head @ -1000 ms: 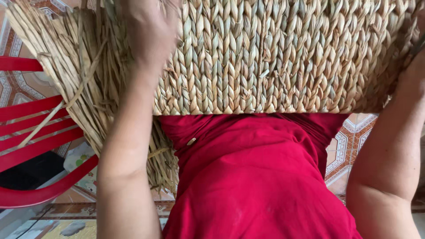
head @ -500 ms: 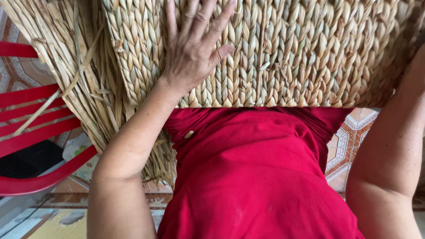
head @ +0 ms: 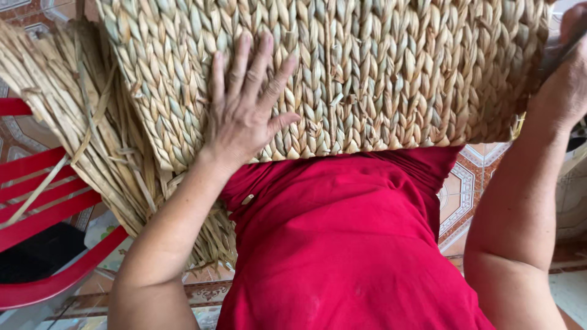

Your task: The person uses scissors to trim the protruding ends of woven fibers on a large mat. They systematically cut the loose strands along the edges and surface to create a smooth, even finish.

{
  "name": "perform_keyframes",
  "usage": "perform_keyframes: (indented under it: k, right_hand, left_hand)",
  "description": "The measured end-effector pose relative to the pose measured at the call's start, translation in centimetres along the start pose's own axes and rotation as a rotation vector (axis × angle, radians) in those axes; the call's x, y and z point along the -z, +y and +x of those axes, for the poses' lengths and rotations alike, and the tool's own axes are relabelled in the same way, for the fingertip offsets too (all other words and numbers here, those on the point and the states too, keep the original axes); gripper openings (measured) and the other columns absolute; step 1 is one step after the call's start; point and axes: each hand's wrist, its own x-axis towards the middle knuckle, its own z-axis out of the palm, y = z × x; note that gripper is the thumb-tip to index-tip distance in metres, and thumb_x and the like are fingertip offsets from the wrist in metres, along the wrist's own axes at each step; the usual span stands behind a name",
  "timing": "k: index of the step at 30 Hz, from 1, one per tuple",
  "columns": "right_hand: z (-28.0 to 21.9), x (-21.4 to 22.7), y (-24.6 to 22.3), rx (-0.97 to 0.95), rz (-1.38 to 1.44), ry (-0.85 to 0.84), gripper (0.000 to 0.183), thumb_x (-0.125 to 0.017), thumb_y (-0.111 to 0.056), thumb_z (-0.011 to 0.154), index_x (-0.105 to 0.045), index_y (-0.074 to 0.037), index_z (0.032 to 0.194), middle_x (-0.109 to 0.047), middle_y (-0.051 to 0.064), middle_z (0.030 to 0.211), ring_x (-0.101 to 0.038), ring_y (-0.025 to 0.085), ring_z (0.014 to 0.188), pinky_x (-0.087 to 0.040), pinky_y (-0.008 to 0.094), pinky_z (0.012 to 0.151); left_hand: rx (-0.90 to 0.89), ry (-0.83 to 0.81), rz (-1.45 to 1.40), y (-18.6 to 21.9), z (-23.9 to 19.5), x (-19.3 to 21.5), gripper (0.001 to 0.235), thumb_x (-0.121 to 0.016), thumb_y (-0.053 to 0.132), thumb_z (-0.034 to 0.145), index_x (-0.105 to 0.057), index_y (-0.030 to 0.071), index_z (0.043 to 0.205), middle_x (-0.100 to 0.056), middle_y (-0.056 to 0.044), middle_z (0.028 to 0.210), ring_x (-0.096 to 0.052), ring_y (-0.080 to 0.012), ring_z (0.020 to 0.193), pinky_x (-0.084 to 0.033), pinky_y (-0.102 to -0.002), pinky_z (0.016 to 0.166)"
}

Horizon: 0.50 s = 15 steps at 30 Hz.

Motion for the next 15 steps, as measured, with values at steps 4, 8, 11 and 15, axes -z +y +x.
perform_keyframes:
  k: [4, 8, 11, 15]
  right_hand:
    - [-0.2, -0.4, 0.9, 0.055, 0.076, 0.034, 0.013, -0.066, -0.009, 0.113, -0.07, 0.003, 0.114, -0.068, 0.008, 0.098, -0.062, 0.014, 0.086, -0.05, 0.025, 0.081]
    - [-0.5, -2.2, -1.0, 0.099, 0.14, 0.012, 0.01, -0.068, 0.003, 0.107, -0.062, 0.003, 0.116, -0.063, 0.006, 0.091, -0.053, 0.012, 0.076, -0.041, 0.022, 0.07]
    - [-1.3, -3.5, -4.0, 0.09, 0.126, 0.016, 0.038, -0.072, 0.006, 0.107, -0.058, 0.001, 0.142, -0.065, 0.004, 0.094, -0.055, 0.009, 0.077, -0.041, 0.019, 0.069]
    - [-1.8, -4.2, -5.0, 0.099, 0.025, -0.011, 0.048, -0.066, 0.013, 0.108, -0.051, 0.004, 0.154, -0.065, 0.008, 0.101, -0.058, 0.011, 0.083, -0.044, 0.02, 0.074]
  left_hand:
    - [-0.088, 0.068, 0.015, 2.3, 0.8, -2.5, 0.083, -0.048, 0.065, 0.111, 0.003, 0.03, 0.165, 0.007, 0.004, 0.173, 0.007, -0.0212, 0.159, 0.006, -0.062, 0.13]
    - [-0.301, 0.027, -0.123, 7.5, 4.5, -3.9, 0.086, -0.049, 0.062, 0.111, 0.006, 0.024, 0.166, 0.009, 0.003, 0.174, 0.01, -0.0194, 0.16, 0.009, -0.056, 0.13]
    - [-0.271, -0.338, -0.147, 9.7, 6.8, -2.6, 0.1, -0.053, 0.076, 0.096, 0.0, 0.026, 0.165, 0.005, 0.001, 0.173, 0.007, -0.0221, 0.159, 0.007, -0.06, 0.128]
    - [-0.249, -0.41, -0.087, 10.1, 6.6, -2.0, 0.11, -0.054, 0.082, 0.085, -0.004, 0.025, 0.164, -0.001, -0.002, 0.173, 0.001, -0.0256, 0.159, 0.001, -0.063, 0.127]
